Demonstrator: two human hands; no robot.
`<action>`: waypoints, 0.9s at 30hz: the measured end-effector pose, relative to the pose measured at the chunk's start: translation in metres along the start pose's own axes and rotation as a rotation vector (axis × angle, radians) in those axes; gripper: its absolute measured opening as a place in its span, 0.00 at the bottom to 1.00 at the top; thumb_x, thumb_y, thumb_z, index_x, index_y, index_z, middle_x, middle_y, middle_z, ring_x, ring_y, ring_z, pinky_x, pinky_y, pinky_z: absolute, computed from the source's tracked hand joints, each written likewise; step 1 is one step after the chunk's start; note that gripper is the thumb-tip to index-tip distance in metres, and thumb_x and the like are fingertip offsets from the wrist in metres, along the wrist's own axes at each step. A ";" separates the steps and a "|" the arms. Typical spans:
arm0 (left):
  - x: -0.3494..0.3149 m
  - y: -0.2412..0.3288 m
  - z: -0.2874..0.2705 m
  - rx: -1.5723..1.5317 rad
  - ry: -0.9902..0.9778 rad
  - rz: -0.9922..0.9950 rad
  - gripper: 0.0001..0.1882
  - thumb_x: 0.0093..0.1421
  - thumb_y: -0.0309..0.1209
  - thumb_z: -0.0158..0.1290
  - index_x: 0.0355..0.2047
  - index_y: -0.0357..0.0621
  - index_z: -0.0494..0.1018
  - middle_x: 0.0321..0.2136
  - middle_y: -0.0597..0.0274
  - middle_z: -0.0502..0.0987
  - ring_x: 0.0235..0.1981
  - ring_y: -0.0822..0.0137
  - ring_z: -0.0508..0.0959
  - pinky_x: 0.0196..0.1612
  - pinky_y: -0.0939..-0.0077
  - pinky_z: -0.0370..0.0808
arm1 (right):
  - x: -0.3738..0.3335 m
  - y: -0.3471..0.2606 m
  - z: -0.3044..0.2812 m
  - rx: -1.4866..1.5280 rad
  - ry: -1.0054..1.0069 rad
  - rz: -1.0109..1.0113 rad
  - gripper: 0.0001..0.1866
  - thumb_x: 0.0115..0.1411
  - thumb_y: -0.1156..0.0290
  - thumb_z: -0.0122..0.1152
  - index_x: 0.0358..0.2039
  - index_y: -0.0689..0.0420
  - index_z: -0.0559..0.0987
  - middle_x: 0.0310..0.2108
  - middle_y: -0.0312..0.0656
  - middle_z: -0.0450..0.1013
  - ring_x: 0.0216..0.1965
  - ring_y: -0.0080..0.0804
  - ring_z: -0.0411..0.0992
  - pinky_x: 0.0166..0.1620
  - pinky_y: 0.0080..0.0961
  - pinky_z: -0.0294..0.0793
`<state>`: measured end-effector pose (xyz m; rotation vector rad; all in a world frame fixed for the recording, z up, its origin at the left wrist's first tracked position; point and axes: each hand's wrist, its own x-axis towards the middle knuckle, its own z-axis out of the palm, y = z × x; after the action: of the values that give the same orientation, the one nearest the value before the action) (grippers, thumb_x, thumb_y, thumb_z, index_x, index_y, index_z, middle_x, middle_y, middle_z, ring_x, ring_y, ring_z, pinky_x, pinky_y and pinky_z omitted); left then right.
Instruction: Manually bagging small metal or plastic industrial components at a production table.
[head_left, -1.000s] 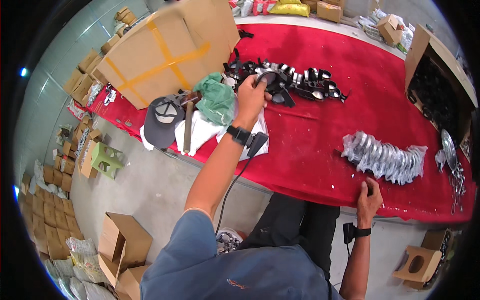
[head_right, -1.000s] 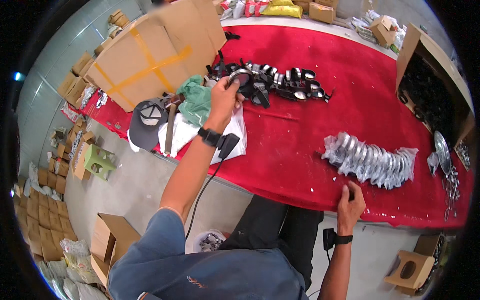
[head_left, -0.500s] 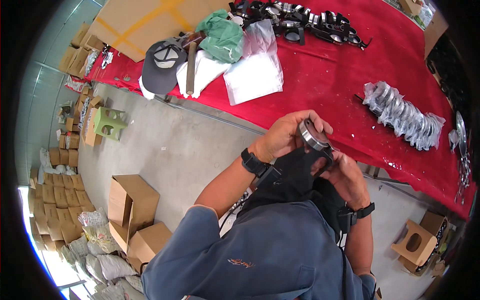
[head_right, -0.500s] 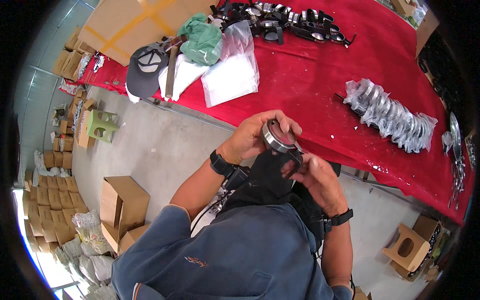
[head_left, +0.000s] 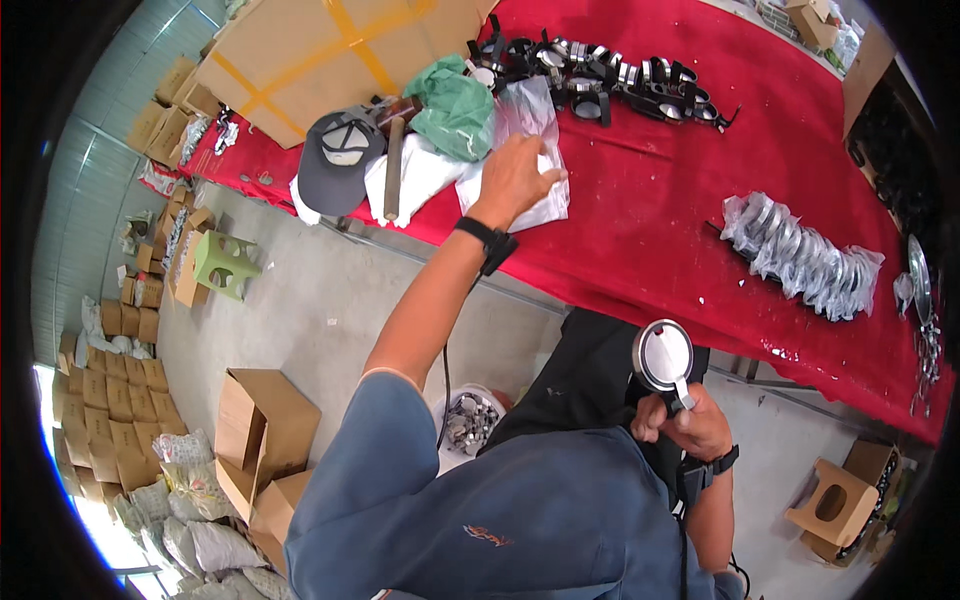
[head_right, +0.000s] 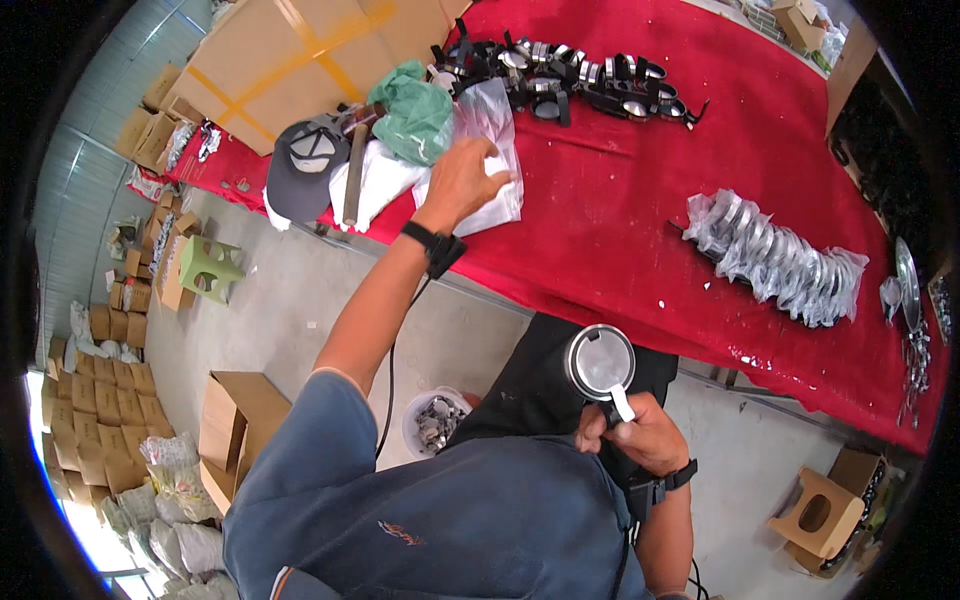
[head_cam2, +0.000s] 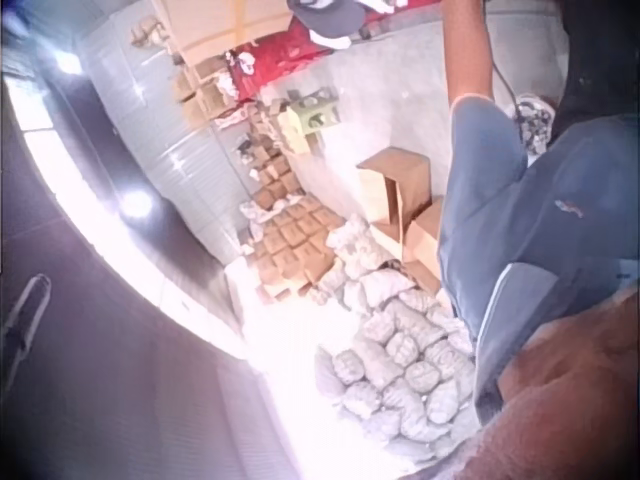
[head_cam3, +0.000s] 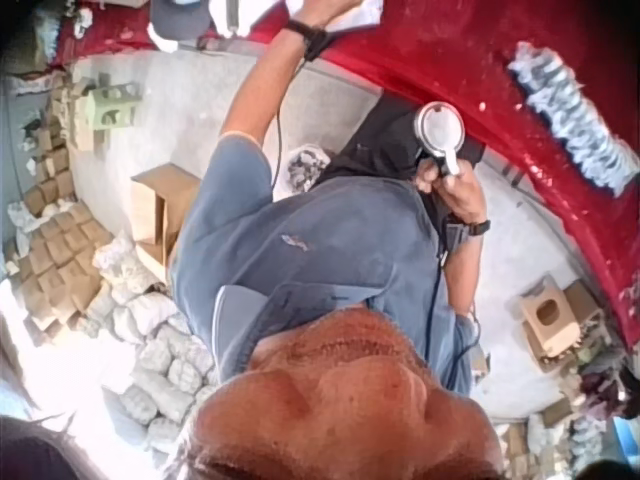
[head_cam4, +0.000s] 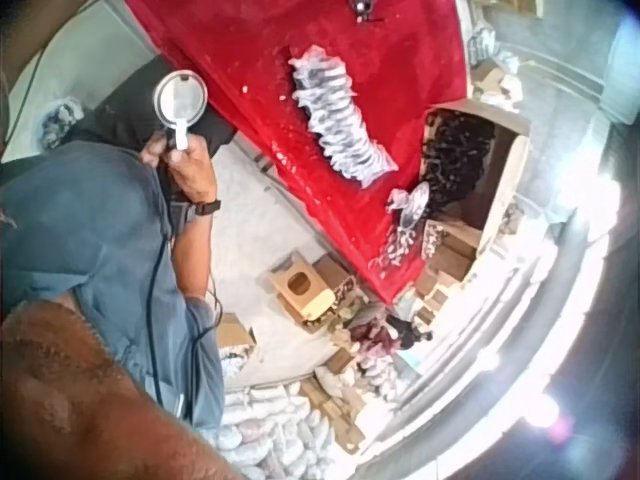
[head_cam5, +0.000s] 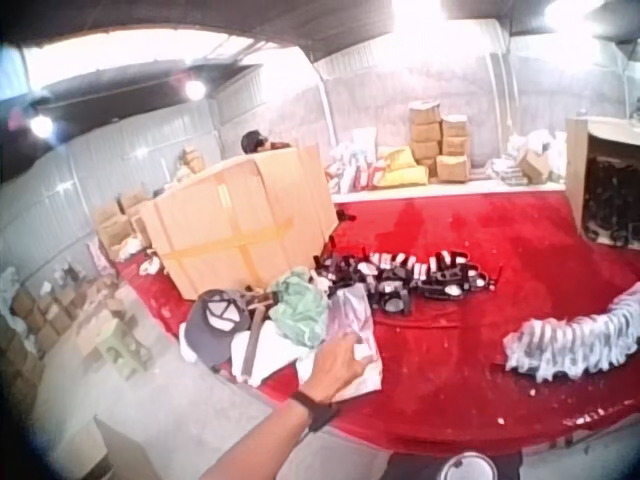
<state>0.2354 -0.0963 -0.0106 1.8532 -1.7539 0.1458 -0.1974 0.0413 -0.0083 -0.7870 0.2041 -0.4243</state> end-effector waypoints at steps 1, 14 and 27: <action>0.011 -0.008 0.010 -0.002 0.005 0.008 0.24 0.54 0.43 0.72 0.44 0.38 0.81 0.40 0.48 0.82 0.42 0.47 0.82 0.45 0.54 0.80 | -0.003 0.002 -0.001 0.010 0.039 -0.006 0.25 0.68 0.51 0.70 0.43 0.66 0.85 0.39 0.54 0.81 0.38 0.39 0.77 0.43 0.33 0.74; 0.091 -0.049 0.000 -0.349 0.253 -0.141 0.13 0.66 0.38 0.61 0.37 0.40 0.83 0.31 0.51 0.82 0.34 0.55 0.83 0.38 0.61 0.79 | -0.017 0.005 -0.002 0.050 0.172 -0.134 0.26 0.65 0.48 0.70 0.39 0.65 0.84 0.33 0.51 0.80 0.30 0.32 0.68 0.38 0.32 0.67; 0.056 0.037 -0.118 -1.659 -0.096 -0.290 0.08 0.75 0.35 0.57 0.41 0.44 0.77 0.28 0.77 0.74 0.29 0.84 0.72 0.32 0.86 0.69 | 0.025 -0.034 -0.029 0.075 0.179 -0.398 0.19 0.68 0.53 0.71 0.41 0.58 0.83 0.32 0.40 0.76 0.31 0.28 0.66 0.38 0.33 0.65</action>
<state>0.2435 -0.0883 0.1247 0.7540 -0.8981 -1.1515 -0.1943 -0.0096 -0.0043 -0.7160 0.1972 -0.8752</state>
